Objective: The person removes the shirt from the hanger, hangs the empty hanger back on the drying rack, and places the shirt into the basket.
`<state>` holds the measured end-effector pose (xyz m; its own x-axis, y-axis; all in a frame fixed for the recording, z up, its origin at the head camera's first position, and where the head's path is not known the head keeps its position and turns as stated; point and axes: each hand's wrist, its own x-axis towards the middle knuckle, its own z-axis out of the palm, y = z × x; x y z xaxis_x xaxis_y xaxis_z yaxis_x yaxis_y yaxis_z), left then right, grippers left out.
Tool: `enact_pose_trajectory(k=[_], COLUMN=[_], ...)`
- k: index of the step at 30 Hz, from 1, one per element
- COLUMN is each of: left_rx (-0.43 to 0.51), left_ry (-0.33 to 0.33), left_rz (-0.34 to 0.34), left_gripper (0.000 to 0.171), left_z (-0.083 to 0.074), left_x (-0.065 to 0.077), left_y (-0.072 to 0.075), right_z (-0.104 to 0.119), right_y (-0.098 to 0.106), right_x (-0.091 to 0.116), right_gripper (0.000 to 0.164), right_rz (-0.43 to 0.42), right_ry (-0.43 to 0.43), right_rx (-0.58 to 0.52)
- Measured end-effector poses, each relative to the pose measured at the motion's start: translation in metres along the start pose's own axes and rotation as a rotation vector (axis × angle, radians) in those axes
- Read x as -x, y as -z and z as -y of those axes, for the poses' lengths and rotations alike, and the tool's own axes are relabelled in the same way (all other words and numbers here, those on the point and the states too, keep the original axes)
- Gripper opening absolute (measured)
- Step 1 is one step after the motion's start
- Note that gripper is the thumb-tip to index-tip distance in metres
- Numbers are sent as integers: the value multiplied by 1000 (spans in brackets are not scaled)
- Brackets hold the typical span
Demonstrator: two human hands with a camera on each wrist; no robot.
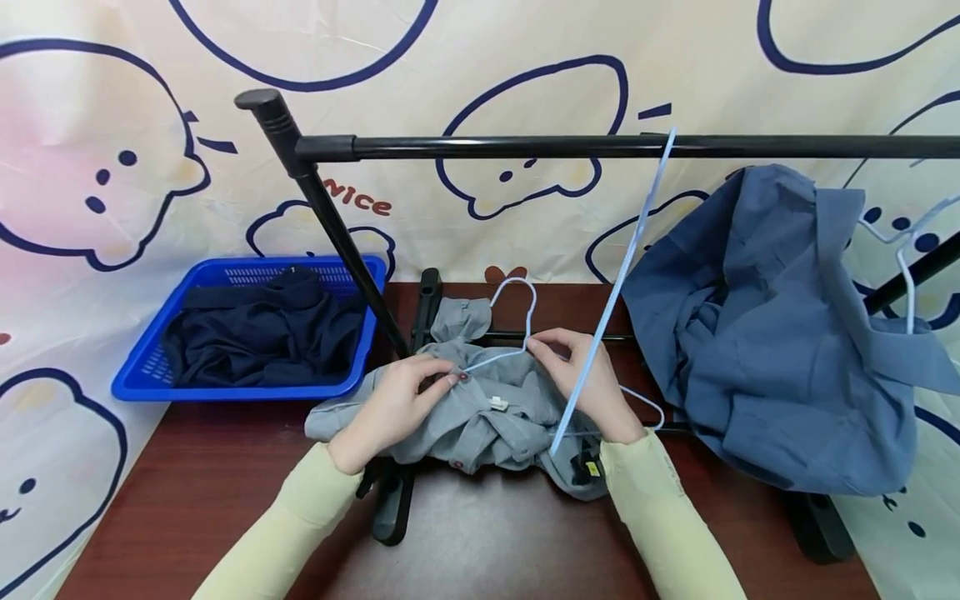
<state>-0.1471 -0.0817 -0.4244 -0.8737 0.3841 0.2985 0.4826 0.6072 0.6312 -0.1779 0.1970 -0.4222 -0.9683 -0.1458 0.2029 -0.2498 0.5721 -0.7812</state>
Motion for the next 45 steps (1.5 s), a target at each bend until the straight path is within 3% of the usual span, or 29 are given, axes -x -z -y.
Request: enact_pose_trajectory(k=[9, 13, 19, 25, 32, 45], left_rx=[16, 20, 25, 12, -9, -10], left_ry=[-19, -10, 4, 5, 13, 44], left_rz=[22, 25, 37, 24, -15, -21], left_gripper=[17, 17, 16, 18, 18, 18], left_z=[-1, 0, 1, 2, 2, 6], left_x=[1, 1, 2, 3, 6, 8], left_y=[-4, -4, -4, -4, -3, -2], right_z=[-1, -1, 0, -4, -6, -15], right_y=[0, 6, 18, 31, 50, 83], right_x=[-8, -9, -8, -12, -10, -7], right_gripper=[30, 30, 30, 39, 46, 49], right_rz=[81, 87, 78, 92, 58, -19], right_ry=[-75, -111, -97, -171, -158, -187], right_rx=[-93, -94, -51, -47, 35, 89])
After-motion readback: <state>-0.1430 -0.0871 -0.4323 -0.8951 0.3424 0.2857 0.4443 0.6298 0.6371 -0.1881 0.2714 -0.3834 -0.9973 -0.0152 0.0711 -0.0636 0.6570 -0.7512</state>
